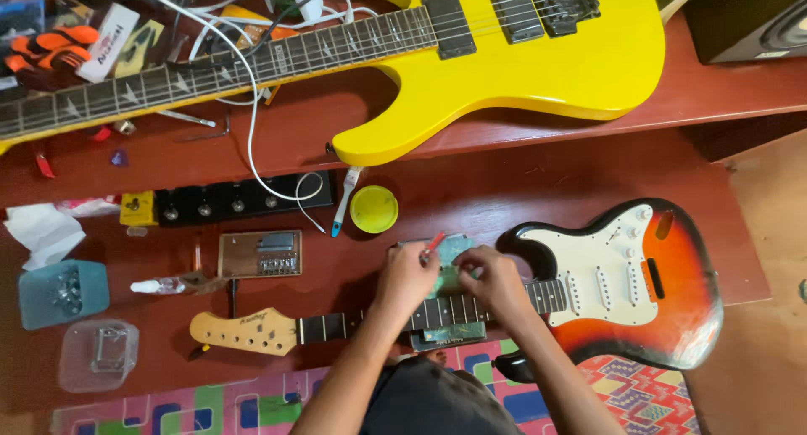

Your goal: The person uses a red-handled screwdriver to tighten screws on the control plate and bridge area of a sunburst electric guitar resting on a wooden shelf. The person repeatedly reaches into a small container to retrieve screws and continues adjusting the hardware.

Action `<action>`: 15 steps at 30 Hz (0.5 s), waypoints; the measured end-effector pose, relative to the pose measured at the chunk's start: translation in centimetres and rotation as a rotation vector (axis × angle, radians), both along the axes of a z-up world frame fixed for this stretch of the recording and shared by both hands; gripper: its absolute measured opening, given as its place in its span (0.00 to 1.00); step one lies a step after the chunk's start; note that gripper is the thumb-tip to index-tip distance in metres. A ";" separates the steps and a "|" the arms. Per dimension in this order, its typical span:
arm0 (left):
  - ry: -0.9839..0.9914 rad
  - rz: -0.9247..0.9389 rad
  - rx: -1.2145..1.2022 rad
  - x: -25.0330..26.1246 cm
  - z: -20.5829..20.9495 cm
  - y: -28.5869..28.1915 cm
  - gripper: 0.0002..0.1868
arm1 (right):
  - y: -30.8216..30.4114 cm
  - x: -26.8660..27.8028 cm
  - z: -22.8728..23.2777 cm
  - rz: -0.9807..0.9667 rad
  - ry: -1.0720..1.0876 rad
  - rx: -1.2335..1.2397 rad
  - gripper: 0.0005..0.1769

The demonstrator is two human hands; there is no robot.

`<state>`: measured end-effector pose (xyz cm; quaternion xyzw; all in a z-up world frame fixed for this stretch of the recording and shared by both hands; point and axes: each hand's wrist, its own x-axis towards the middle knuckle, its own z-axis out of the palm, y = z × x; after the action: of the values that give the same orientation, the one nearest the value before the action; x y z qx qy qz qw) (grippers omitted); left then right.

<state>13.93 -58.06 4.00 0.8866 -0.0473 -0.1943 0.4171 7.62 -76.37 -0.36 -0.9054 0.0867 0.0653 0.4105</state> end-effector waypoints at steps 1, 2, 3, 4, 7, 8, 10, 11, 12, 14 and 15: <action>-0.009 -0.007 0.008 -0.8 1.9 -0.1 0.14 | 0.3 -0.2 1.2 -0.007 -0.009 0.008 0.10; -0.039 -0.004 -0.097 -1.6 3.7 -0.9 0.11 | 0.0 -0.7 2.6 -0.195 0.023 0.305 0.13; -0.066 -0.002 -0.203 -2.6 5.4 -1.7 0.08 | -0.4 -1.2 3.9 -0.381 0.049 0.606 0.15; -0.063 -0.009 -0.212 -2.9 5.8 -2.5 0.08 | -0.9 -1.7 4.9 -0.389 0.048 0.597 0.15; 0.044 0.011 -0.431 -4.3 5.6 -5.3 0.06 | -2.2 -3.6 8.3 -0.590 -0.104 0.721 0.18; 0.076 -0.003 -0.490 -4.7 4.9 -6.2 0.07 | -2.4 -4.3 9.6 -0.613 -0.113 0.664 0.17; 0.111 -0.029 -0.549 -5.5 4.4 -8.0 0.10 | -3.0 -5.6 11.5 -0.646 -0.124 0.605 0.17; 0.137 -0.028 -0.558 -5.8 4.5 -8.9 0.08 | -3.4 -6.2 12.0 -0.615 -0.125 0.426 0.15; 0.162 -0.022 -0.569 -6.0 4.6 -9.8 0.10 | -3.9 -6.7 12.5 -0.578 -0.123 0.246 0.13; 0.214 0.000 -0.538 -6.5 4.2 -12.0 0.09 | -5.3 -7.7 12.3 -0.567 -0.203 0.181 0.10; 0.263 0.030 -0.504 -6.8 3.9 -13.0 0.07 | -6.1 -8.2 12.2 -0.547 -0.282 0.118 0.08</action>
<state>7.15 -71.10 7.95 0.7227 -0.0263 -0.2837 0.6297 -0.61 -82.46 11.86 -0.8232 0.2653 -0.1686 0.4728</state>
